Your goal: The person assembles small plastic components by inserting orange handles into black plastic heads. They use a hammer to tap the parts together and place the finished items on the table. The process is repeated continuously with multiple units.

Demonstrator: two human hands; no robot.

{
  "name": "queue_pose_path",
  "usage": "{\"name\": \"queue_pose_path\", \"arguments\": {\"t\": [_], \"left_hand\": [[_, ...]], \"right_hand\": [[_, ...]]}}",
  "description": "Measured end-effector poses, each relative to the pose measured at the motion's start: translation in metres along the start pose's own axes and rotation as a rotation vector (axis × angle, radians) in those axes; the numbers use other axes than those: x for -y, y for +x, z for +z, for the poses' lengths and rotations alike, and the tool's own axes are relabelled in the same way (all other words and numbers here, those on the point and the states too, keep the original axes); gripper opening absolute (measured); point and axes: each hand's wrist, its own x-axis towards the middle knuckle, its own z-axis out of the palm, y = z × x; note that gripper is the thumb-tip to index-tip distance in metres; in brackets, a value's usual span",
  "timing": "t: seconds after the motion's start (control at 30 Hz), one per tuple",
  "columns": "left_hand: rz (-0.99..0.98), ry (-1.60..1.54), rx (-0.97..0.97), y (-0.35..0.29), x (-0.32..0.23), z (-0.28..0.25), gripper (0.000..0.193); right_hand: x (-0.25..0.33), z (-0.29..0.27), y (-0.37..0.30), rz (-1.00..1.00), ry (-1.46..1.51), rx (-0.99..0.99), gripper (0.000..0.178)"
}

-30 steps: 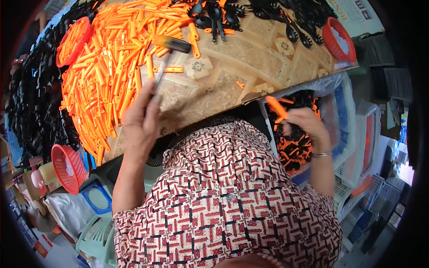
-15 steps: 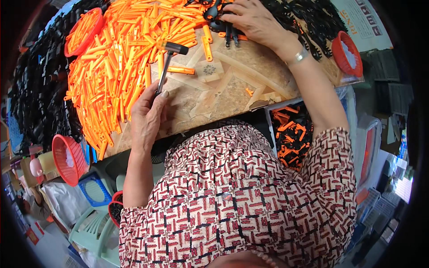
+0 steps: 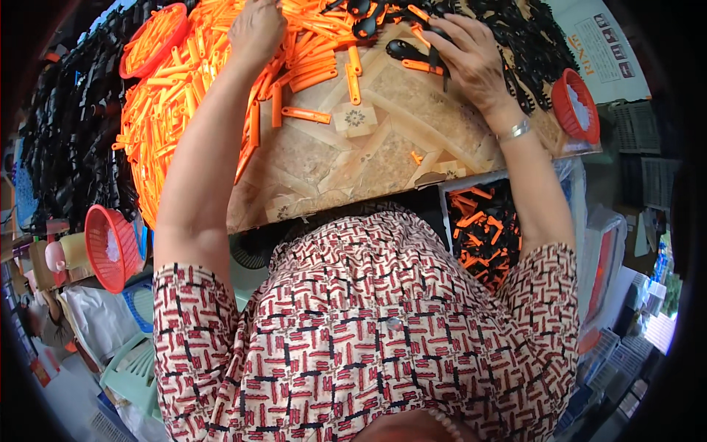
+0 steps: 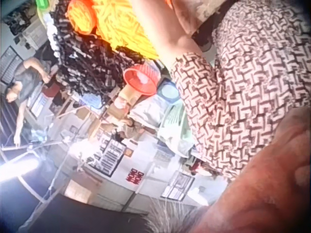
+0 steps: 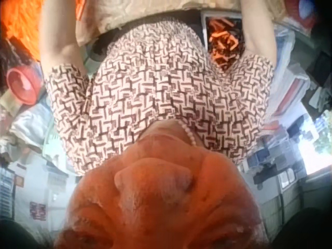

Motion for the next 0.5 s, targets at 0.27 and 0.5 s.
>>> {"name": "queue_pose_path", "arguments": {"t": [0.27, 0.5], "left_hand": [[-0.033, 0.173, 0.354, 0.013, 0.024, 0.045, 0.037], [0.198, -0.114, 0.542, -0.035, -0.026, -0.02, 0.035]], "right_hand": [[0.074, -0.001, -0.024, 0.075, 0.074, 0.11, 0.026], [0.024, 0.042, -0.019, 0.119, -0.084, 0.062, 0.016]]}}
